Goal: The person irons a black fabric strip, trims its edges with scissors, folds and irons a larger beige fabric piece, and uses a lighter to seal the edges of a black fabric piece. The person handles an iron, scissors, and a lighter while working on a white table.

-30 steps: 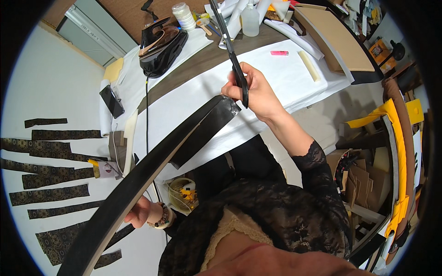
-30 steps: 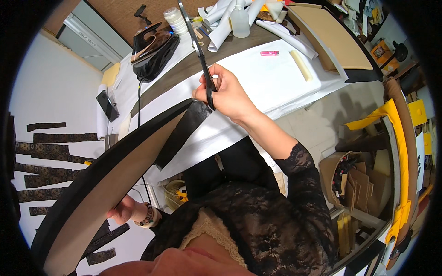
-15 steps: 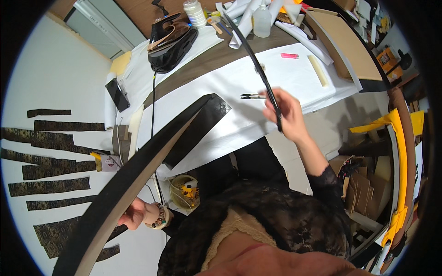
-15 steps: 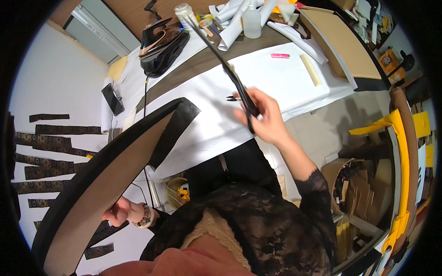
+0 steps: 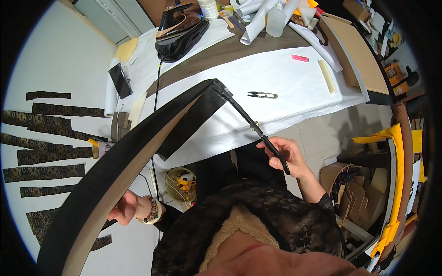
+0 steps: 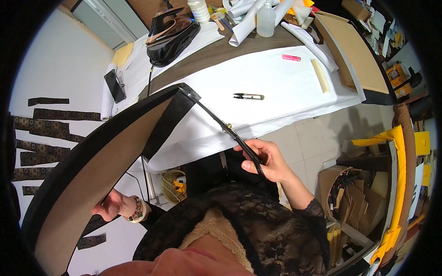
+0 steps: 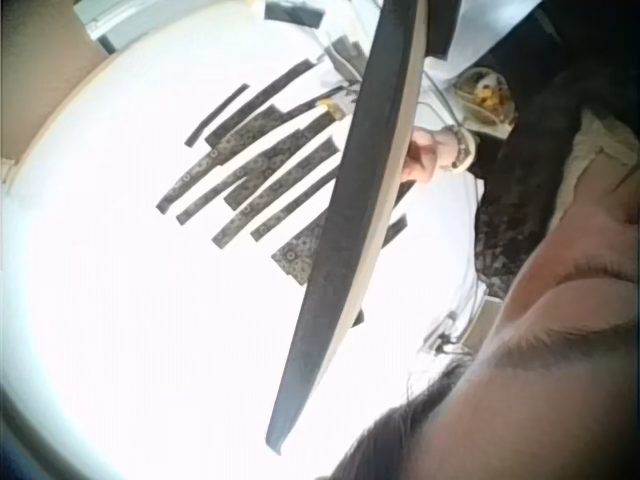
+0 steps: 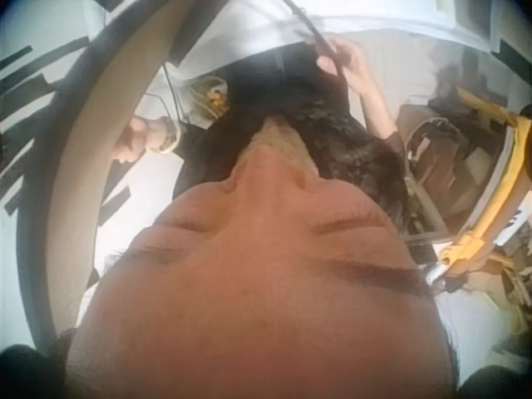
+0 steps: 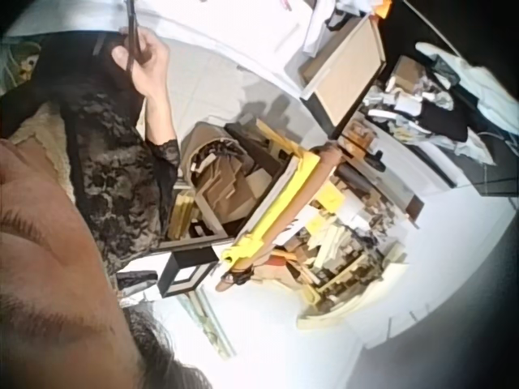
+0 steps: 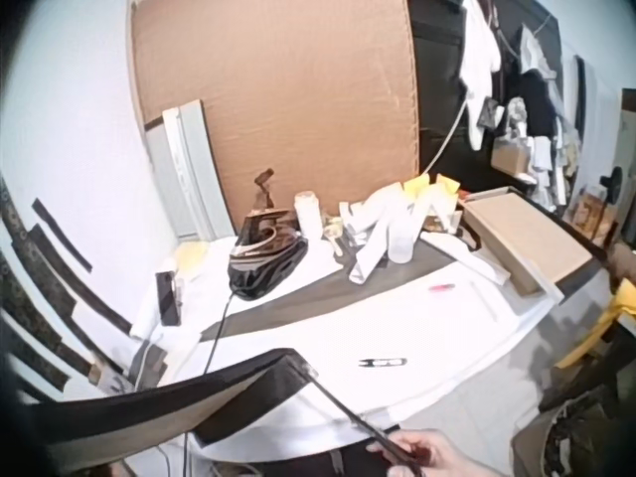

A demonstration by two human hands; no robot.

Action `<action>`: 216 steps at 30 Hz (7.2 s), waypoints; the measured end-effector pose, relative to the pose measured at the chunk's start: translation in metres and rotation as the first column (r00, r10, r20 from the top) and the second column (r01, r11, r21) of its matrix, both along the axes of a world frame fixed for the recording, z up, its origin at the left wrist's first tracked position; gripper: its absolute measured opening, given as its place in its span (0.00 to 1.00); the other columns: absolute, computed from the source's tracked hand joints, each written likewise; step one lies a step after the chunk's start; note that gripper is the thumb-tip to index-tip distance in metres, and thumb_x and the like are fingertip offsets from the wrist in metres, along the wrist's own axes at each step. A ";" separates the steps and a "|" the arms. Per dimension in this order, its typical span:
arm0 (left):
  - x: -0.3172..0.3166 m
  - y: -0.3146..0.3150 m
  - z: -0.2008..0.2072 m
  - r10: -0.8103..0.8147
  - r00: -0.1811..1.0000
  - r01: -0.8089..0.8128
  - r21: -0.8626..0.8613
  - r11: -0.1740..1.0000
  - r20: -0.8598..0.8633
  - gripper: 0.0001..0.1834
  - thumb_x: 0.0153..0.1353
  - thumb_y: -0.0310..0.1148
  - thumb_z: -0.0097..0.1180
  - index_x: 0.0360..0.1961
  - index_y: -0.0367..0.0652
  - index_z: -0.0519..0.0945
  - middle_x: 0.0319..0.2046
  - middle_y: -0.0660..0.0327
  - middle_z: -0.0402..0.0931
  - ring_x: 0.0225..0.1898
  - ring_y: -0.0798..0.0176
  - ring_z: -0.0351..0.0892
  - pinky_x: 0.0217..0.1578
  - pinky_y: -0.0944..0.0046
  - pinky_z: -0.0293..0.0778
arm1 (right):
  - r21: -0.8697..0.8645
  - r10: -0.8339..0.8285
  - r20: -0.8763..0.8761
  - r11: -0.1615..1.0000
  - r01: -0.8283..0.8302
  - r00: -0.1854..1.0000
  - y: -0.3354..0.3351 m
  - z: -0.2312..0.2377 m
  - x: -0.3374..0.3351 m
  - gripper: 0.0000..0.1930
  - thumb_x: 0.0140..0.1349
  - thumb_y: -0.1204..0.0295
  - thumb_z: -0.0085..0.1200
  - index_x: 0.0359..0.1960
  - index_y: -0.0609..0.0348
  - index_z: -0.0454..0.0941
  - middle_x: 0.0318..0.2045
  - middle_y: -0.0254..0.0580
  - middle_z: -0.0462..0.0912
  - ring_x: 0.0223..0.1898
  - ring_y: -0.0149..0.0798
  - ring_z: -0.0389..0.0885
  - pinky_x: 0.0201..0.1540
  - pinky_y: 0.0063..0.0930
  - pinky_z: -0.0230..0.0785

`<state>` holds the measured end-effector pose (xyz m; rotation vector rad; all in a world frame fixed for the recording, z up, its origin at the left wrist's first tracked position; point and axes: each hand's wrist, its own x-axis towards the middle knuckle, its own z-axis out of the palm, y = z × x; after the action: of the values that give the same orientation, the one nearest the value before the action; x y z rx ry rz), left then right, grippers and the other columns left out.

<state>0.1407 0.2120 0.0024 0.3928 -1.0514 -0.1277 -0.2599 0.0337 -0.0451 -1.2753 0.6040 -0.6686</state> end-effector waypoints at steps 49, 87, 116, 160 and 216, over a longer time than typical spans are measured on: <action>0.002 0.007 0.002 -0.029 0.998 0.027 -0.043 0.999 -0.055 0.23 0.55 0.37 0.64 0.52 0.41 0.78 0.56 0.54 0.73 0.61 0.50 0.67 0.65 0.37 0.53 | 0.056 -0.040 0.060 0.998 0.037 0.997 0.006 -0.002 0.009 0.16 0.56 0.73 0.65 0.46 0.65 0.80 0.19 0.19 0.69 0.20 0.14 0.60 0.23 0.12 0.49; -0.006 0.004 0.012 0.029 0.999 -0.030 -0.028 0.999 -0.039 0.17 0.57 0.36 0.63 0.47 0.46 0.83 0.52 0.55 0.77 0.57 0.50 0.74 0.64 0.38 0.58 | 0.074 -0.044 0.046 0.996 0.041 0.998 0.013 -0.002 0.017 0.15 0.57 0.74 0.64 0.45 0.66 0.80 0.17 0.16 0.64 0.18 0.14 0.55 0.21 0.14 0.43; 0.002 0.009 0.003 0.080 0.984 -0.085 -0.022 0.996 -0.161 0.15 0.54 0.35 0.64 0.44 0.45 0.84 0.52 0.57 0.78 0.56 0.54 0.75 0.64 0.41 0.58 | 0.047 -0.025 0.151 0.999 0.018 0.988 0.003 -0.008 0.013 0.19 0.56 0.69 0.65 0.47 0.67 0.79 0.18 0.22 0.70 0.19 0.16 0.62 0.22 0.15 0.49; -0.034 -0.024 -0.037 0.286 0.909 -0.218 0.236 0.947 -0.305 0.17 0.63 0.28 0.54 0.52 0.31 0.74 0.51 0.55 0.75 0.52 0.55 0.73 0.56 0.47 0.67 | -0.074 -0.357 0.080 0.929 0.363 0.931 -0.001 -0.025 0.014 0.18 0.56 0.75 0.63 0.47 0.70 0.77 0.20 0.20 0.67 0.22 0.16 0.62 0.27 0.12 0.54; -0.056 -0.114 -0.018 -0.041 0.614 -0.593 0.494 0.636 0.789 0.10 0.50 0.17 0.61 0.36 0.36 0.82 0.34 0.57 0.79 0.35 0.56 0.79 0.36 0.65 0.75 | -0.902 -0.394 -0.317 0.405 -0.147 0.862 0.006 0.001 0.036 0.20 0.38 0.70 0.67 0.35 0.64 0.77 0.17 0.38 0.71 0.16 0.37 0.72 0.19 0.27 0.63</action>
<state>0.0846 0.0985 -0.0157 1.4806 -1.7293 -0.0606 -0.2239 0.0400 -0.0436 -2.5556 0.7901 -0.8509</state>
